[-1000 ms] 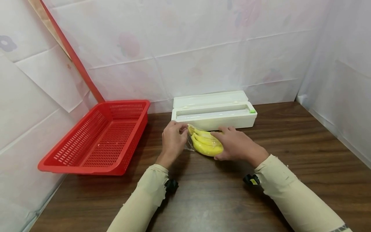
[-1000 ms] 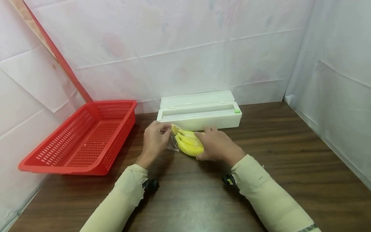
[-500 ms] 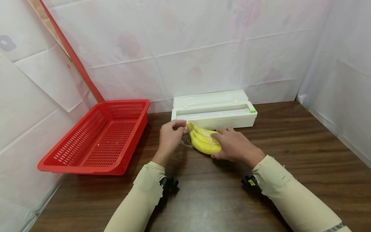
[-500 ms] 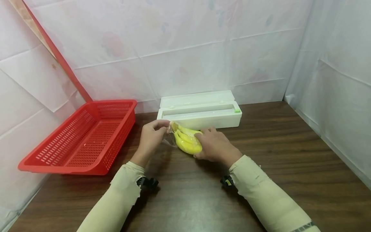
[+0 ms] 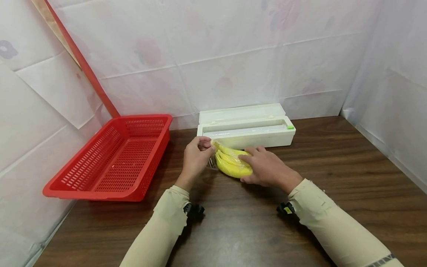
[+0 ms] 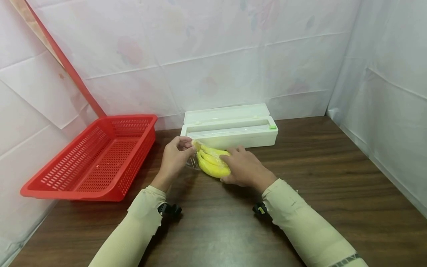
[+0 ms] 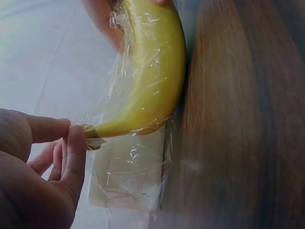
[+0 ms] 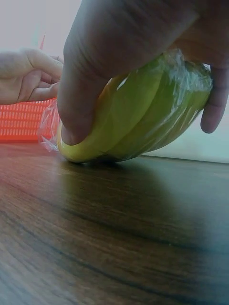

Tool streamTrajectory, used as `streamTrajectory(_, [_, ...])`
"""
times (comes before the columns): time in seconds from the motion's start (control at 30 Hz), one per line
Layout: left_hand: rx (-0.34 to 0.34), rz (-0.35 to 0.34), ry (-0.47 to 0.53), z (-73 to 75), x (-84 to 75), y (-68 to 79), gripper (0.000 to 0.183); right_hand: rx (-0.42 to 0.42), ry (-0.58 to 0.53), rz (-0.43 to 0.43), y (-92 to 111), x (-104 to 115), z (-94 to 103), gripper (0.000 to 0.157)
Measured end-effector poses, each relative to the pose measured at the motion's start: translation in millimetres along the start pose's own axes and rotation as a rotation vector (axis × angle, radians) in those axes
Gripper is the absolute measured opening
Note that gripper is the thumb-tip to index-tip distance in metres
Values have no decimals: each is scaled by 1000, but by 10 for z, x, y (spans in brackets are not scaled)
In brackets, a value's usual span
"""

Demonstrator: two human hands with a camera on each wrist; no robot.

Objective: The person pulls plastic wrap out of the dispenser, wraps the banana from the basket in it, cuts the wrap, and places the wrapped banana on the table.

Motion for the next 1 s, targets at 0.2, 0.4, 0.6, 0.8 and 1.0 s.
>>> streamTrajectory(0.2, [-13, -21, -99, 15, 12, -15, 37, 6, -12, 19, -2, 8, -10, 66])
streamTrajectory(0.4, [-36, -72, -267, 53, -12, 0, 35, 16, -24, 24, 1, -13, -22, 67])
streamTrajectory(0.6, [45, -84, -309, 13, -1, -21, 41, 11, -54, 43, 4, -68, 4, 67])
streamTrajectory(0.8, [62, -69, -277, -8, 3, -12, 36, -32, -62, 78, 1, -112, 26, 69])
streamTrajectory(1.0, [57, -63, -267, -31, 26, 14, 32, -67, -145, 40, 69, -237, -10, 80])
Point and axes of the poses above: each hand's wrist, its own y-axis away from the middle knuckle, its own z-axis out of the back of the hand, x = y × z, the point moved 7 cm from there along -y, towards the middle knuckle, and after that the axes turned 1 degree about y, right-handed, at the moved point
